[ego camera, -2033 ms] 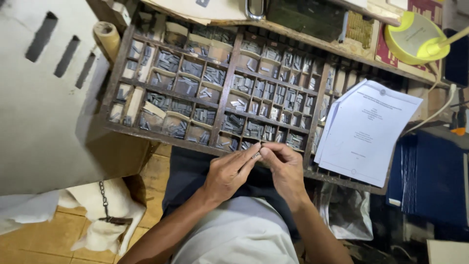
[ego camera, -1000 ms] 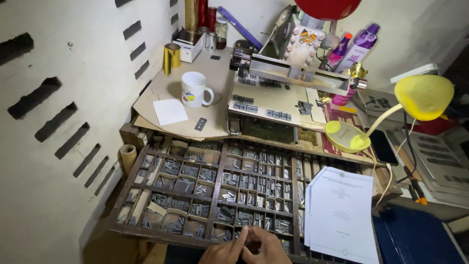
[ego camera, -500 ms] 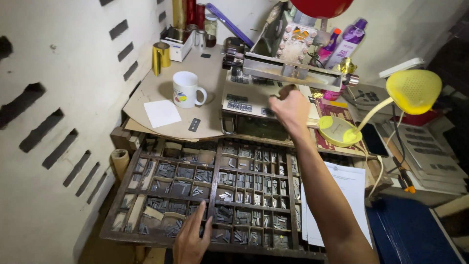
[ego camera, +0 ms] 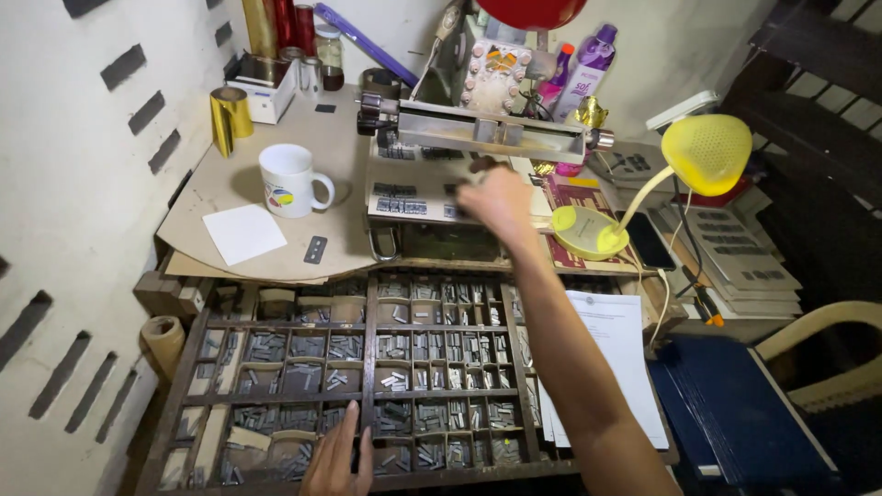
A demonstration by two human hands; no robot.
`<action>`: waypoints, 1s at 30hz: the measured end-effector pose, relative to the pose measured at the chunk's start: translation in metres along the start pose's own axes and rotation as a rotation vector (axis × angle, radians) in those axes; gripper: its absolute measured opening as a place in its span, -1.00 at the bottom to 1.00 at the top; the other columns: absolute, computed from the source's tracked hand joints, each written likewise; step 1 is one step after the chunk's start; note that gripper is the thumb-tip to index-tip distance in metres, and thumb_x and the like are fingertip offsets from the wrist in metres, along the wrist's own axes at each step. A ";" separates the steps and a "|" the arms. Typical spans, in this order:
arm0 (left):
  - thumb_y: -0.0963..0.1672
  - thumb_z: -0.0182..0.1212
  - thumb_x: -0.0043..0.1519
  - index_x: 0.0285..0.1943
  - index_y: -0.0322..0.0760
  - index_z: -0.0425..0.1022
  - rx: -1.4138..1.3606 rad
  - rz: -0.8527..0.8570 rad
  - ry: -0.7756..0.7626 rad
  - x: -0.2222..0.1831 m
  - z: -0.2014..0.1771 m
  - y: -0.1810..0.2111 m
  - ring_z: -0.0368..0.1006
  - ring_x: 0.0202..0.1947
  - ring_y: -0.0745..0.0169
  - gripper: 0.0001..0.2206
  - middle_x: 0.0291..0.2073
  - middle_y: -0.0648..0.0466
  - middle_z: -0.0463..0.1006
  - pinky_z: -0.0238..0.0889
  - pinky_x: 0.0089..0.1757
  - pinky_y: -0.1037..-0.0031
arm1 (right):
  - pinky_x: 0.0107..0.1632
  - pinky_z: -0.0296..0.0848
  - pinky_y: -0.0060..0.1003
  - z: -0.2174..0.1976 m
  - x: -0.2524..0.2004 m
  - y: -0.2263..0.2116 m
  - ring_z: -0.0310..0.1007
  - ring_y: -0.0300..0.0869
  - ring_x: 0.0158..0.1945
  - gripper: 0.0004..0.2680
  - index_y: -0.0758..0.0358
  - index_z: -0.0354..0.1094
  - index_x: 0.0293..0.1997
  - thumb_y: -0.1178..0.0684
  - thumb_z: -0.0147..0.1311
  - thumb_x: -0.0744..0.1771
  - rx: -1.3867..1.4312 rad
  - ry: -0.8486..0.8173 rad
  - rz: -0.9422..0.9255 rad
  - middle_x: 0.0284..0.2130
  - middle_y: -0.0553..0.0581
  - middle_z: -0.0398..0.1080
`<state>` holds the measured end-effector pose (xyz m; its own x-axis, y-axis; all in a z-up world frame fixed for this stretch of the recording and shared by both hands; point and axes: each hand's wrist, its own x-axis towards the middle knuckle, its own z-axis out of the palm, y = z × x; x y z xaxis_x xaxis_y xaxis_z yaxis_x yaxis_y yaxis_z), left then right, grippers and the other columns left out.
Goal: Picking and arranging individual metal type characters from a wooden type case for letterpress printing.
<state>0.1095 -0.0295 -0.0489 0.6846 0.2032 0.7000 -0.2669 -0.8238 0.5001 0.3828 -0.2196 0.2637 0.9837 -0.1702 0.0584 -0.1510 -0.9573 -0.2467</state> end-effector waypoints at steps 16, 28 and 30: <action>-0.11 0.31 0.23 0.28 -0.16 0.53 0.071 0.008 -0.020 0.007 -0.009 0.013 0.63 -0.12 0.38 -0.60 -0.04 0.18 0.69 0.49 -0.05 0.51 | -0.33 0.45 -0.37 -0.012 0.026 0.090 0.47 -0.21 -0.44 -0.81 0.12 0.51 0.11 0.06 0.02 0.40 0.194 -0.087 -0.225 -0.24 0.16 0.61; -0.11 0.31 0.22 0.25 -0.16 0.55 0.044 0.016 -0.085 0.002 -0.002 0.004 0.62 -0.08 0.36 -0.62 -0.04 0.18 0.69 0.50 -0.02 0.47 | -0.54 0.57 -0.41 0.006 0.032 0.052 0.49 -0.20 -0.60 -0.83 0.24 0.42 0.12 0.14 -0.06 0.44 0.257 -0.013 -0.393 -0.24 0.34 0.59; -0.11 0.31 0.22 0.24 -0.15 0.56 0.050 0.006 -0.085 0.002 -0.002 0.005 0.62 -0.08 0.38 -0.63 -0.04 0.19 0.70 0.49 -0.03 0.49 | -0.45 0.68 -0.40 0.006 0.034 0.043 0.54 -0.18 -0.56 -0.82 0.17 0.36 0.16 0.09 0.03 0.42 0.254 -0.034 -0.355 -0.17 0.36 0.57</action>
<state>0.1084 -0.0325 -0.0442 0.7385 0.1546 0.6563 -0.2382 -0.8508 0.4685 0.4100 -0.2653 0.2496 0.9735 0.1710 0.1518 0.2220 -0.8662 -0.4477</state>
